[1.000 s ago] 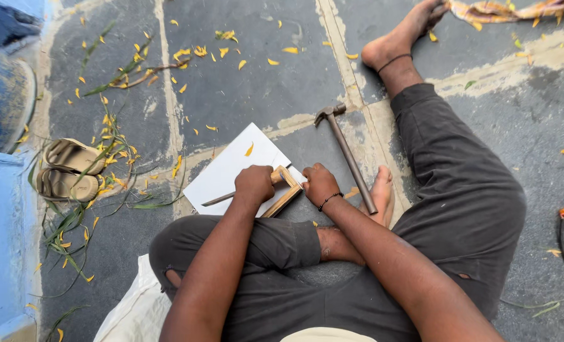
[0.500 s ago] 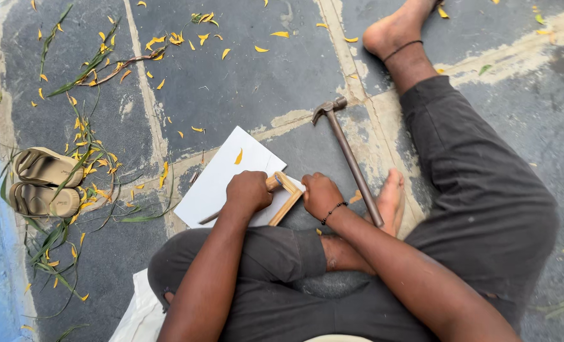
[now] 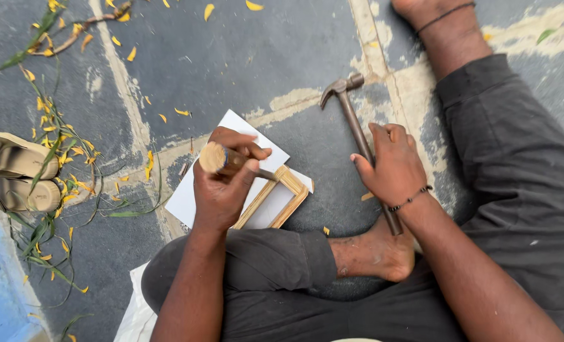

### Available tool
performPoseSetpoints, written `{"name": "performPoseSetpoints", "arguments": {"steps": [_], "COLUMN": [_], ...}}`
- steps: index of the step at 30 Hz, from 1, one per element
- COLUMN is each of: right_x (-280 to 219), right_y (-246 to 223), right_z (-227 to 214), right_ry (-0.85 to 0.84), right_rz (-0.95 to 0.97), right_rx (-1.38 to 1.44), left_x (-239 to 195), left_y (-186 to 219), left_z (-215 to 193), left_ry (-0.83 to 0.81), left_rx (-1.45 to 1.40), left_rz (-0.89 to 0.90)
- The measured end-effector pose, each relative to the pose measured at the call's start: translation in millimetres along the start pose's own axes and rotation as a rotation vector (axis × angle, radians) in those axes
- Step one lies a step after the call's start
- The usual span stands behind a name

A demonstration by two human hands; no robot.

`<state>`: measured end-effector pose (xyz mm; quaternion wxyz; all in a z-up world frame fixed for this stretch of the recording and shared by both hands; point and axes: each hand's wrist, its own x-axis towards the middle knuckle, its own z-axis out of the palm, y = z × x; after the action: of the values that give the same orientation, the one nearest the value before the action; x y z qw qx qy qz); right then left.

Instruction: The person sits on the floor and assembles a small wooden box by hammering nails into the frame. They then attach a wooden lid to the box using a hammer and nails. Finally, they use a handheld electric circular saw to trim the edges of the lid.

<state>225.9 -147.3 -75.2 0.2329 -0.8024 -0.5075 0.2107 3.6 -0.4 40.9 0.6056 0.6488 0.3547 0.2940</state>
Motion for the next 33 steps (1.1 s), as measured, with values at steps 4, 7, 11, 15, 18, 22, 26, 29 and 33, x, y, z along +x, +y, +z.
{"name": "performPoseSetpoints", "arguments": {"steps": [4,7,11,15,18,22,26,29,33], "right_x": [3,10,14,18,12,8,0,-9,-15], "right_y": [7,20,29,-3,-26,-37,-48,-56,-60], "right_z": [36,65,72,28,-17,-56,-70,-79,-93], "right_ry": [-0.221,-0.206,-0.102,-0.186,-0.158,-0.126,0.134,0.081,0.104], "right_rz": [0.186,0.248,0.198,0.27,0.17,-0.093,-0.341,-0.335,-0.436], "right_rx": [0.063,0.155,0.364,0.59,0.735,0.768,0.503,0.554,0.634], "left_x": [-10,-18,-24,-26,-26,-29,-29,-29,-31], "left_y": [-19,-28,-30,-27,-28,-40,-52,-57,-60], "left_z": [3,6,8,15,16,13,19,29,36], "left_ry": [-0.036,-0.113,-0.175,-0.225,-0.252,-0.249,-0.181,-0.142,-0.126], "left_rx": [0.216,-0.118,-0.158,-0.253,-0.23,-0.015,0.058,0.16,0.184], "left_rz": [0.112,0.041,0.12,0.149,0.21,0.046,0.02,0.021,0.037]}}
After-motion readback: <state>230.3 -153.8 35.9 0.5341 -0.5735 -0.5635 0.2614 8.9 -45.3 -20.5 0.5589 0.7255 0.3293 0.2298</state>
